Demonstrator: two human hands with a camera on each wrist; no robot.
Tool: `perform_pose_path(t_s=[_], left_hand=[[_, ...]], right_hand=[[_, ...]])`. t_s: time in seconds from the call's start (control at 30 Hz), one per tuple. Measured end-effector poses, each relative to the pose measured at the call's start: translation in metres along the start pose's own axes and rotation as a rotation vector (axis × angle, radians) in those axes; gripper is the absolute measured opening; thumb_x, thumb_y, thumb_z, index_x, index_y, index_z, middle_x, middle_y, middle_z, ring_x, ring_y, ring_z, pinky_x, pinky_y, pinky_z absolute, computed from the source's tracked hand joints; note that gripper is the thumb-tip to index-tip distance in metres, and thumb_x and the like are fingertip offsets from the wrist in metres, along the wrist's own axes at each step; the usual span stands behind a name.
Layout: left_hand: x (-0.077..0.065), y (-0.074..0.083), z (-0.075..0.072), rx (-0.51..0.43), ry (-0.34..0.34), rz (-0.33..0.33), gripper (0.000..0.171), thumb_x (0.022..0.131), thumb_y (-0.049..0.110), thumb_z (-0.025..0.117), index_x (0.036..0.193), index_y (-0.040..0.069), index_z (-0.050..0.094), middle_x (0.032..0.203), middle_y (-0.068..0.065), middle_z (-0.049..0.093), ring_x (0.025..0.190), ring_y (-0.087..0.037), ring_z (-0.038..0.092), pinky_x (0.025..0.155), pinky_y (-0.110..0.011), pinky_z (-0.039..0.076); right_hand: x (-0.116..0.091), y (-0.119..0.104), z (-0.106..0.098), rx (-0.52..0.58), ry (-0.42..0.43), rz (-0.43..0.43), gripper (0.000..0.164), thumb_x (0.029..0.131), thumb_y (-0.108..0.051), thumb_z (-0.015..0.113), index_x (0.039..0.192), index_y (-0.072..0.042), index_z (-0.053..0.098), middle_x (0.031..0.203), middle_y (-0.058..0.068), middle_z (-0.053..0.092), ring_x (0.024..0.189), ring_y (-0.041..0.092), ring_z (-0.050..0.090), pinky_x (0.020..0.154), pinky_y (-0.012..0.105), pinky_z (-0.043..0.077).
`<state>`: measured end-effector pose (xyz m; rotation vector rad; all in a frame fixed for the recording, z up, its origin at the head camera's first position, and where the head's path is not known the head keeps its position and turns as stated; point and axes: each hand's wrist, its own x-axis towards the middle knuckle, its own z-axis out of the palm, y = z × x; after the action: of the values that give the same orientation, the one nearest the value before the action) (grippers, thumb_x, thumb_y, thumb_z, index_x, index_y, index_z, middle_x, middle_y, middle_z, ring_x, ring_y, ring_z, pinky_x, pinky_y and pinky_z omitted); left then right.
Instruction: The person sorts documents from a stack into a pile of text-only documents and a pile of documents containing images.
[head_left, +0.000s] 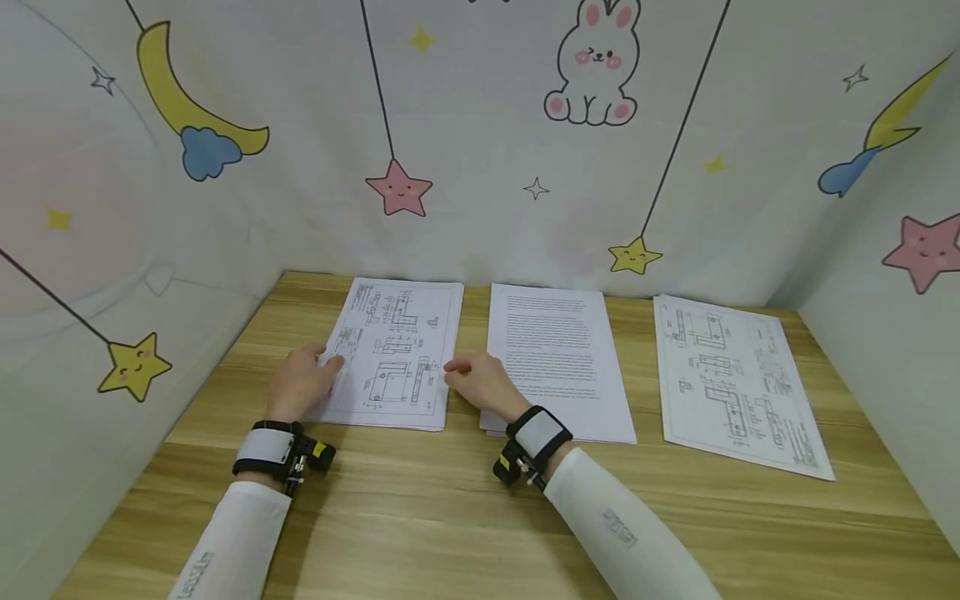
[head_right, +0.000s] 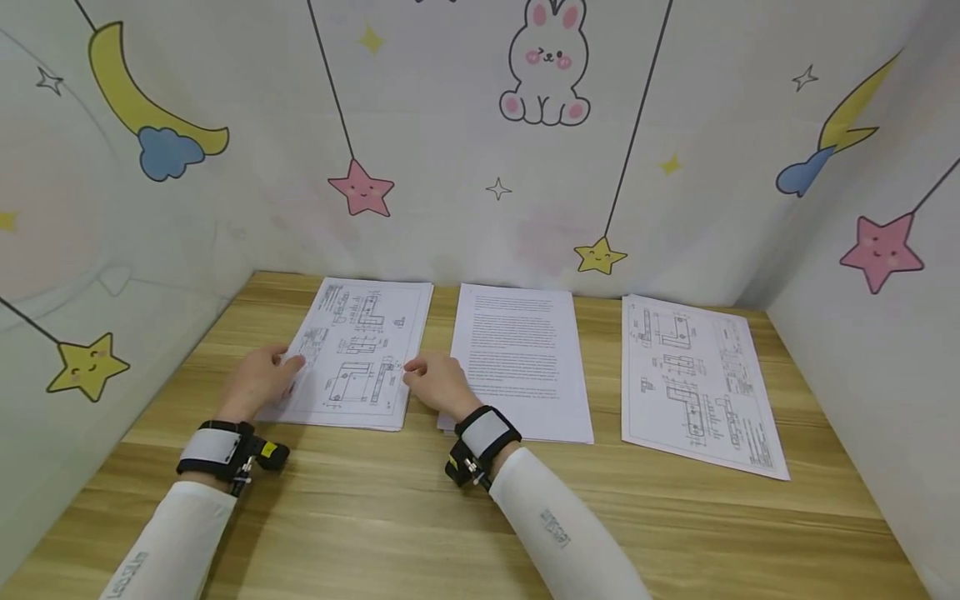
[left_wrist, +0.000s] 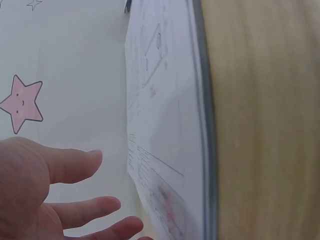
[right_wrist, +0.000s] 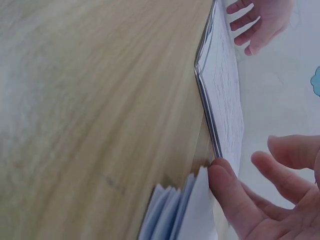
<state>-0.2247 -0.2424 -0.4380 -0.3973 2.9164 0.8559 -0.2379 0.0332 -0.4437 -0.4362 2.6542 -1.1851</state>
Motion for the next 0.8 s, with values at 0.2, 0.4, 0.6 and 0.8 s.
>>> perform_pose_path(t_s=[0.2, 0.4, 0.6, 0.8], left_hand=[[-0.007, 0.024, -0.002, -0.04, -0.001, 0.056, 0.058, 0.102, 0.036, 0.046, 0.147, -0.001, 0.043, 0.144, -0.029, 0.049, 0.123, -0.044, 0.053, 0.095, -0.054, 0.048], [-0.009, 0.049, 0.012, -0.109, -0.005, 0.159, 0.05, 0.101, 0.032, 0.05, 0.141, 0.002, 0.052, 0.133, -0.024, 0.059, 0.106, -0.033, 0.06, 0.079, -0.036, 0.048], [-0.009, 0.071, 0.031, -0.242, -0.024, 0.234, 0.044, 0.101, 0.029, 0.052, 0.137, 0.004, 0.058, 0.127, -0.02, 0.063, 0.104, -0.029, 0.062, 0.078, -0.03, 0.046], [-0.01, 0.102, 0.046, -0.364, -0.022, 0.266, 0.044, 0.101, 0.028, 0.052, 0.139, 0.006, 0.056, 0.131, -0.017, 0.062, 0.113, -0.031, 0.062, 0.088, -0.039, 0.051]], right_hand=[[-0.003, 0.006, -0.009, 0.059, 0.029, -0.07, 0.031, 0.099, -0.021, 0.057, 0.122, -0.005, 0.07, 0.125, 0.01, 0.07, 0.102, 0.022, 0.065, 0.076, 0.025, 0.05], [-0.014, 0.01, -0.028, 0.108, 0.083, -0.071, 0.032, 0.099, -0.023, 0.057, 0.126, -0.007, 0.068, 0.113, 0.008, 0.074, 0.094, 0.019, 0.068, 0.075, 0.026, 0.052], [-0.023, 0.022, -0.049, 0.094, 0.143, -0.068, 0.033, 0.1, -0.025, 0.056, 0.128, -0.01, 0.066, 0.116, 0.009, 0.072, 0.093, 0.02, 0.071, 0.074, 0.027, 0.051], [-0.029, 0.038, -0.071, 0.065, 0.216, -0.049, 0.035, 0.1, -0.023, 0.056, 0.131, -0.009, 0.064, 0.121, 0.014, 0.07, 0.103, 0.028, 0.069, 0.084, 0.037, 0.055]])
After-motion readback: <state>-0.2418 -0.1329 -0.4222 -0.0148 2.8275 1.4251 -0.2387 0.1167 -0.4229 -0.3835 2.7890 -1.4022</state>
